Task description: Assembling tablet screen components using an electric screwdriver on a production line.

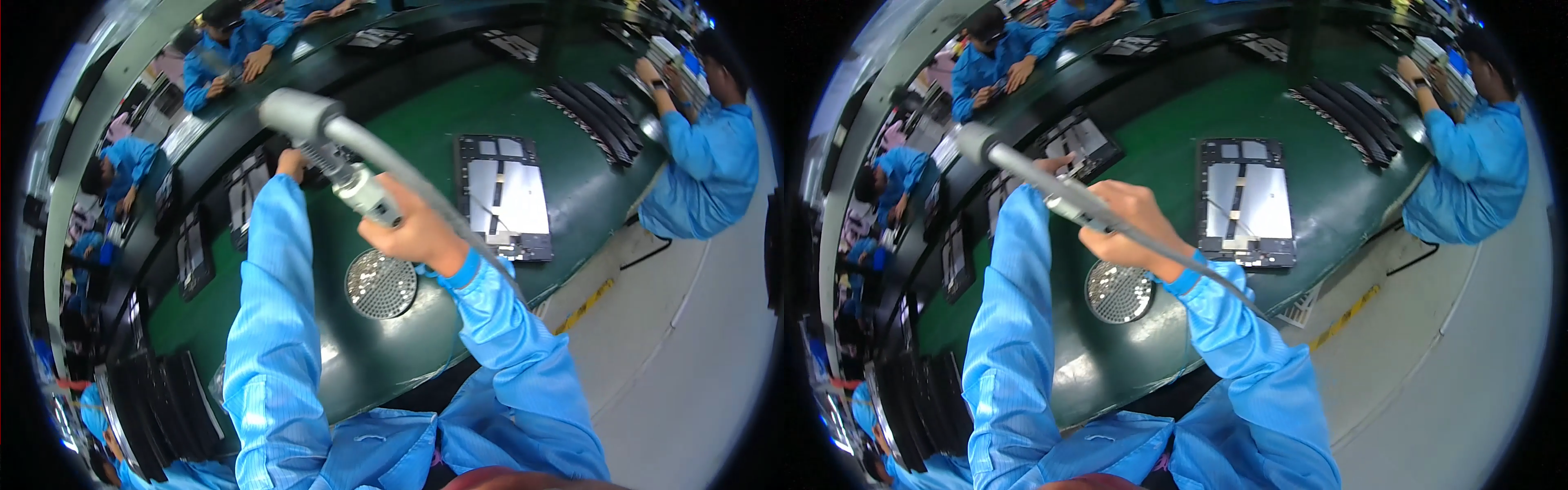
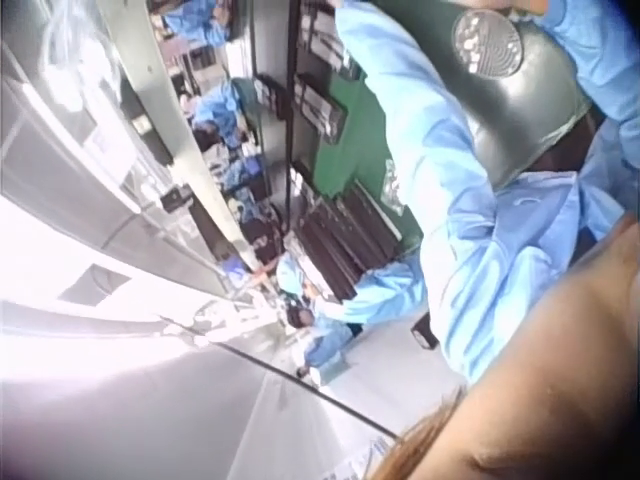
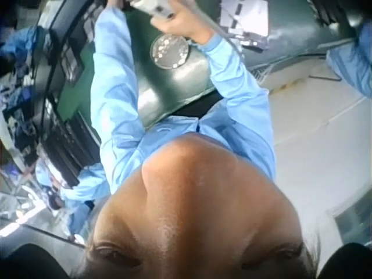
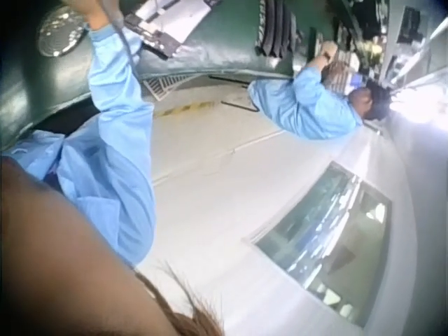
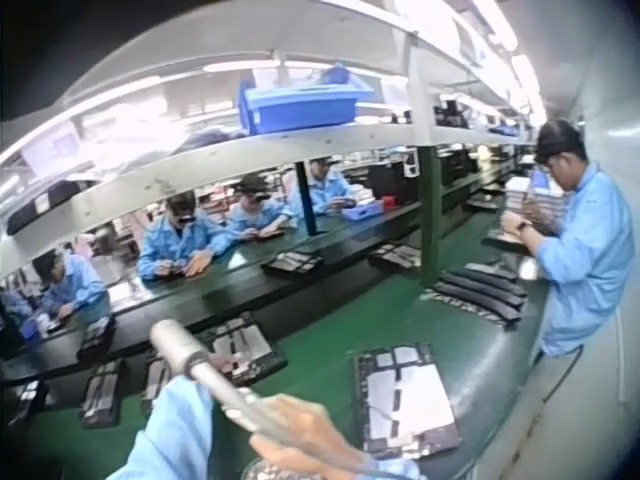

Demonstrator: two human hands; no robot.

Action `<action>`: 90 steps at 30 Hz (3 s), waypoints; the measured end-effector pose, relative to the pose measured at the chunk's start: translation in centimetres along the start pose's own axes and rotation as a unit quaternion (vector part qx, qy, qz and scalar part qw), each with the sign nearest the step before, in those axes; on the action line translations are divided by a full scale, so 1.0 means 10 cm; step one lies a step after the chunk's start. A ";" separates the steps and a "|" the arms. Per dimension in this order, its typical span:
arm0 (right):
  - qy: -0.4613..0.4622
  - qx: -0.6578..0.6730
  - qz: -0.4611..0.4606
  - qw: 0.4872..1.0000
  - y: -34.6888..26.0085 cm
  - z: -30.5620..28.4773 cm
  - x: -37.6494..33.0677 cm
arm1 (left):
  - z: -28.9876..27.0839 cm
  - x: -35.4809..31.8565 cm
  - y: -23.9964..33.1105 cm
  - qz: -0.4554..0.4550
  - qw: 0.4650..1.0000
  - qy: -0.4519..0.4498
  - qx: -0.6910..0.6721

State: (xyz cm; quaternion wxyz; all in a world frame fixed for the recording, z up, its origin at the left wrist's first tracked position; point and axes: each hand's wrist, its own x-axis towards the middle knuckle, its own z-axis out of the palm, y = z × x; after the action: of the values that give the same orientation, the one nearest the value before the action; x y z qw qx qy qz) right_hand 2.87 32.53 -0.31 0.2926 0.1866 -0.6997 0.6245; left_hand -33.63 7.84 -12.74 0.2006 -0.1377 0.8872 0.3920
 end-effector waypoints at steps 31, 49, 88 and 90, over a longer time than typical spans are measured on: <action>0.002 -0.009 0.070 0.997 0.07 -0.08 -0.01 | 0.02 -4.77 -1.96 0.177 0.868 0.156 -0.438; -0.036 -0.005 0.069 0.997 0.08 0.07 -0.11 | 0.43 -4.94 -2.36 0.215 0.843 0.457 0.185; -0.067 0.190 0.108 0.974 -0.04 0.20 -0.54 | -0.03 -3.33 -2.03 0.285 0.875 0.133 -0.368; -0.055 0.171 0.106 0.978 0.00 0.19 -0.53 | -0.06 -3.32 -2.07 0.261 0.897 0.131 -0.331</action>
State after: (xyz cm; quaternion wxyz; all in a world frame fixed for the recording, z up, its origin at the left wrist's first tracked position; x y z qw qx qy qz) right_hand 6.55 30.08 -3.75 0.1501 0.1925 -0.6135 0.7510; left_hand 3.85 -3.27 -10.27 -0.0837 -0.0095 0.7288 0.6796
